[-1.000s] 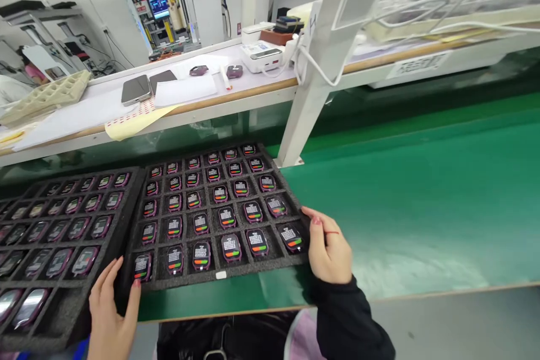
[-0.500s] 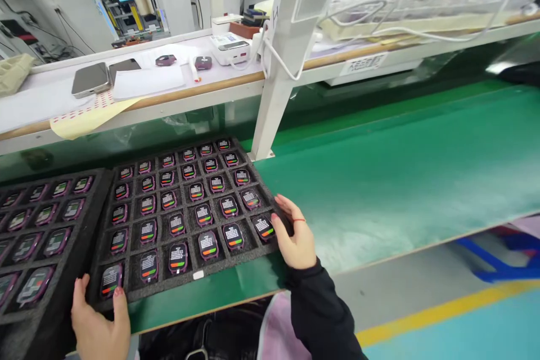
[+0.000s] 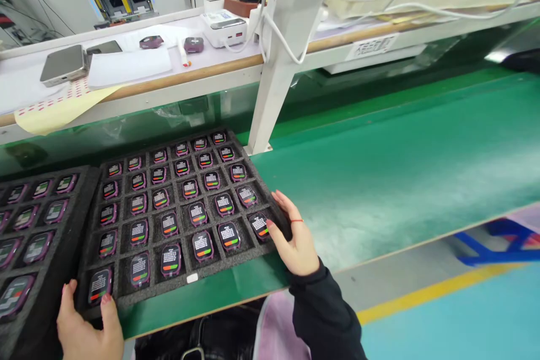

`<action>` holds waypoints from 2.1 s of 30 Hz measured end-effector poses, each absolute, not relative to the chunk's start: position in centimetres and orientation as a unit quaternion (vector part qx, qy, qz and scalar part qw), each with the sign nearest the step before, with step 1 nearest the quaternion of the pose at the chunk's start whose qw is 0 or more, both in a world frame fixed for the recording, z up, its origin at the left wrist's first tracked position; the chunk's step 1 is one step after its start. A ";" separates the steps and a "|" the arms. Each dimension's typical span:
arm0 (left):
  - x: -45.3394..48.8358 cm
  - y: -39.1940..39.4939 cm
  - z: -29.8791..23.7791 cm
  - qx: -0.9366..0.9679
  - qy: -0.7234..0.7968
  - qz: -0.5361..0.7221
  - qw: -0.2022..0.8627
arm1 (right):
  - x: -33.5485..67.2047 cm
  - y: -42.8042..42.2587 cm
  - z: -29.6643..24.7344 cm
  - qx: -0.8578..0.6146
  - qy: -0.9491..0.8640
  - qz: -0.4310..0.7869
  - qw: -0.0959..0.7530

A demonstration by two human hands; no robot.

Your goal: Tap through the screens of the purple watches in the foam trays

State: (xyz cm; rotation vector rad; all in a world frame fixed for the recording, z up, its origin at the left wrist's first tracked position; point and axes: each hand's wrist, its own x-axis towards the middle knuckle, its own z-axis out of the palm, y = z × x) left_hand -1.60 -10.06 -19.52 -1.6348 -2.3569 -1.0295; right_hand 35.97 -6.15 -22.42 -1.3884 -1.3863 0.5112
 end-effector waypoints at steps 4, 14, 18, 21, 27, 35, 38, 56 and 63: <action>-1.8 -10.1 -19.6 -0.546 -0.766 -0.335 0.053 | 35.8 -6.2 -22.1 -0.580 -0.573 0.210 0.539; -1.6 -10.0 -19.5 -0.545 -0.770 -0.328 0.048 | 32.9 -8.1 -19.1 -0.495 -0.682 0.041 0.537; -1.7 -10.1 -19.5 -0.547 -0.770 -0.324 0.050 | 32.8 -8.2 -18.9 -0.438 -0.745 0.079 0.497; -1.7 -10.2 -19.5 -0.544 -0.773 -0.322 0.052 | 33.0 -8.0 -18.9 -0.409 -0.777 0.092 0.470; -1.6 -10.2 -19.6 -0.548 -0.771 -0.320 0.060 | 33.2 -7.9 -19.0 -0.411 -0.780 0.084 0.464; -1.9 -10.0 -19.7 -0.556 -0.762 -0.324 0.068 | 32.3 -8.5 -20.2 -0.577 -0.523 -0.010 0.627; -2.1 -10.0 -19.9 -0.557 -0.756 -0.336 0.079 | 32.6 -8.3 -20.4 -0.579 -0.523 -0.055 0.622; -2.2 -10.2 -20.3 -0.570 -0.746 -0.334 0.082 | 32.7 -7.9 -20.5 -0.543 -0.556 -0.057 0.626; -2.0 -10.6 -20.3 -0.585 -0.728 -0.343 0.100 | 31.2 -8.3 -19.4 -0.497 -0.635 0.025 0.591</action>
